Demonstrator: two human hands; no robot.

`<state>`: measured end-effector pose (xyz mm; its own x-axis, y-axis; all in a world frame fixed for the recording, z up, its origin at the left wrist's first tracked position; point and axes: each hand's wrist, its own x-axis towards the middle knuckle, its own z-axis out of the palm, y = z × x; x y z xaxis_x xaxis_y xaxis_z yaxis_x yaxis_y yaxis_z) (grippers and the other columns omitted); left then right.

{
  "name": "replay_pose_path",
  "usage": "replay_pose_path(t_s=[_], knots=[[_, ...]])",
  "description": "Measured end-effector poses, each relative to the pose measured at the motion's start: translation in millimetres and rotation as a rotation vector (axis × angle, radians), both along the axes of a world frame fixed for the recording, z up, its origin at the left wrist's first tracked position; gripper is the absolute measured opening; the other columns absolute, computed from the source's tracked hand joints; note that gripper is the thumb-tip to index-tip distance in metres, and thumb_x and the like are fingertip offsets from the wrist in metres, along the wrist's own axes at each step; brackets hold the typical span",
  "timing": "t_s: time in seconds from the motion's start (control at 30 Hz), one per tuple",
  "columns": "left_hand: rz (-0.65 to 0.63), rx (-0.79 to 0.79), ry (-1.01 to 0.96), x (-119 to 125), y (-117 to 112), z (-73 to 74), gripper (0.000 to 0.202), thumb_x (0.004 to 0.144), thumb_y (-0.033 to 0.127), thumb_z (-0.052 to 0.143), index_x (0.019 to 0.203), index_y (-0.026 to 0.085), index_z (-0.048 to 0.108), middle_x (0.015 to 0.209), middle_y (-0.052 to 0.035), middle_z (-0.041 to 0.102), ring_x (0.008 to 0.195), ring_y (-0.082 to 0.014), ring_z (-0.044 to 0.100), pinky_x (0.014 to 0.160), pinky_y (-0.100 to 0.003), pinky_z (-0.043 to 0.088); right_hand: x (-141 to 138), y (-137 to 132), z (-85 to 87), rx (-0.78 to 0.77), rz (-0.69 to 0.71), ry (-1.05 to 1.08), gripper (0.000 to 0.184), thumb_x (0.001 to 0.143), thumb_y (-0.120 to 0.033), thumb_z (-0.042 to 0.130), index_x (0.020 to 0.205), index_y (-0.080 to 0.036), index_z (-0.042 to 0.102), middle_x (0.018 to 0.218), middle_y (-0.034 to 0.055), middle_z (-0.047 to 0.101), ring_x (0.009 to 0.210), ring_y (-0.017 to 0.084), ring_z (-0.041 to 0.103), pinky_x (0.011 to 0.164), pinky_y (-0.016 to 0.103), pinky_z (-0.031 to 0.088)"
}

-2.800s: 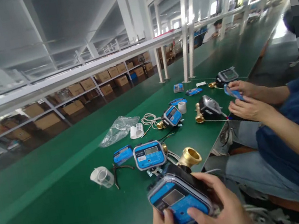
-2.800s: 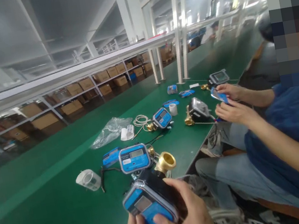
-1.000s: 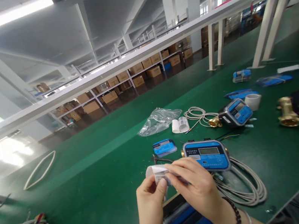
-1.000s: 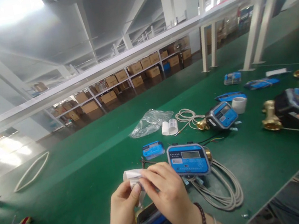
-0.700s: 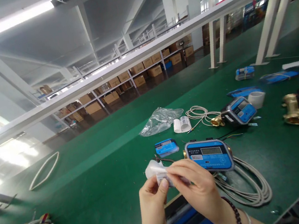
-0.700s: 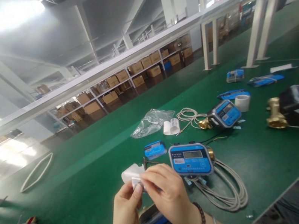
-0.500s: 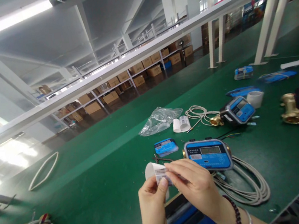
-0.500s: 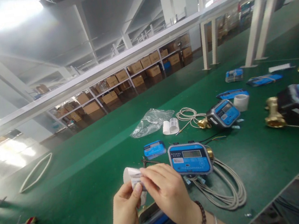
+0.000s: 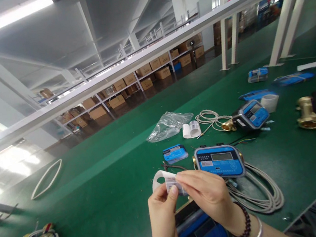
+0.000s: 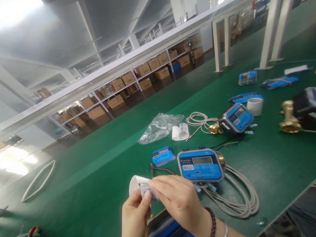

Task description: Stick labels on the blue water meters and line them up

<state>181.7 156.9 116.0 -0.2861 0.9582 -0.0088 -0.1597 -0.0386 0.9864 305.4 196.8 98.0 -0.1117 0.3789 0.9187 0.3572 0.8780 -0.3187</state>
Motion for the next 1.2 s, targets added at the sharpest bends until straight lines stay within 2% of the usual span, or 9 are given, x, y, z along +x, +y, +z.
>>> replay_pose_path(t_s=[0.17,0.37,0.47,0.63,0.73,0.87,1.0,1.1,1.2], knots=[[0.012,0.014,0.156,-7,2,-9.2,0.028,0.065,0.039,0.072,0.079,0.016,0.076,0.064,-0.0033,0.065,0.063,-0.0165,0.056,0.066,-0.026,0.047,-1,6,-1.7,-0.076,0.068,-0.031,0.018,0.089,-0.009,0.052,0.095,-0.018,0.066,0.104,0.0099,0.069,0.093,0.018,0.065,0.079,0.029,0.054],[0.300,0.200,0.978,-44,35,-28.9,0.021,0.079,0.029,0.056,0.084,0.018,0.074,0.080,-0.0083,0.070,0.075,-0.0215,0.060,0.072,-0.031,0.047,12,-2,-2.8,-0.370,0.176,0.057,0.013,0.090,-0.023,0.055,0.079,-0.024,0.062,0.117,0.0048,0.060,0.115,0.022,0.052,0.097,0.039,0.043],[0.307,0.161,1.116,-65,62,-42.9,0.021,0.080,0.021,0.053,0.087,0.018,0.073,0.091,-0.0125,0.071,0.088,-0.0266,0.061,0.082,-0.038,0.047,31,-10,-7.3,-0.464,0.135,0.102,0.010,0.090,-0.024,0.054,0.082,-0.025,0.060,0.112,0.0030,0.060,0.109,0.020,0.054,0.094,0.036,0.043],[0.199,0.102,1.129,-78,71,-53.6,0.026,0.072,0.014,0.059,0.094,0.019,0.072,0.104,-0.0116,0.069,0.099,-0.0274,0.060,0.091,-0.042,0.046,64,-18,-27.0,-0.557,0.079,0.143,0.010,0.091,-0.027,0.052,0.084,-0.026,0.059,0.096,0.0015,0.061,0.093,0.018,0.058,0.085,0.030,0.047],[0.145,0.081,1.012,-77,32,-55.8,0.040,0.079,0.027,0.055,0.117,0.016,0.062,0.122,-0.0137,0.061,0.113,-0.0271,0.055,0.097,-0.043,0.044,83,-27,-48.5,-0.662,0.032,0.151,0.012,0.092,-0.030,0.050,0.086,-0.026,0.059,0.097,0.0024,0.061,0.095,0.018,0.058,0.085,0.029,0.047],[-0.146,-0.069,0.613,-62,-45,-75.5,0.048,0.085,0.045,0.048,0.125,0.019,0.056,0.125,-0.0119,0.060,0.114,-0.0260,0.057,0.097,-0.040,0.046,99,-39,-74.6,-0.776,-0.045,0.161,0.018,0.090,-0.035,0.050,0.084,-0.023,0.061,0.097,0.0044,0.062,0.093,0.020,0.060,0.084,0.030,0.049],[0.082,-0.180,0.587,-24,-82,-96.6,0.055,0.084,0.047,0.049,0.132,0.018,0.047,0.139,-0.0129,0.047,0.128,-0.0270,0.043,0.106,-0.041,0.036,95,-42,-80.7,-0.877,0.001,0.158,0.020,0.089,-0.037,0.048,0.085,-0.021,0.060,0.086,0.0039,0.063,0.081,0.019,0.062,0.075,0.028,0.053],[0.257,-0.169,0.593,-5,-73,-96.4,0.056,0.084,0.046,0.048,0.132,0.016,0.045,0.132,-0.0139,0.053,0.123,-0.0265,0.047,0.106,-0.043,0.035,88,-41,-72.2,-0.866,0.044,0.107,0.020,0.089,-0.036,0.047,0.084,-0.021,0.060,0.082,0.0034,0.062,0.077,0.018,0.061,0.074,0.028,0.052],[0.281,-0.183,0.524,-10,-56,-84.3,0.047,0.082,0.047,0.049,0.117,0.016,0.056,0.119,-0.0119,0.061,0.112,-0.0268,0.055,0.098,-0.041,0.042,87,-41,-56.6,-0.823,0.052,0.111,0.022,0.089,-0.037,0.046,0.081,-0.021,0.060,0.083,0.0040,0.062,0.079,0.019,0.061,0.076,0.030,0.052]])
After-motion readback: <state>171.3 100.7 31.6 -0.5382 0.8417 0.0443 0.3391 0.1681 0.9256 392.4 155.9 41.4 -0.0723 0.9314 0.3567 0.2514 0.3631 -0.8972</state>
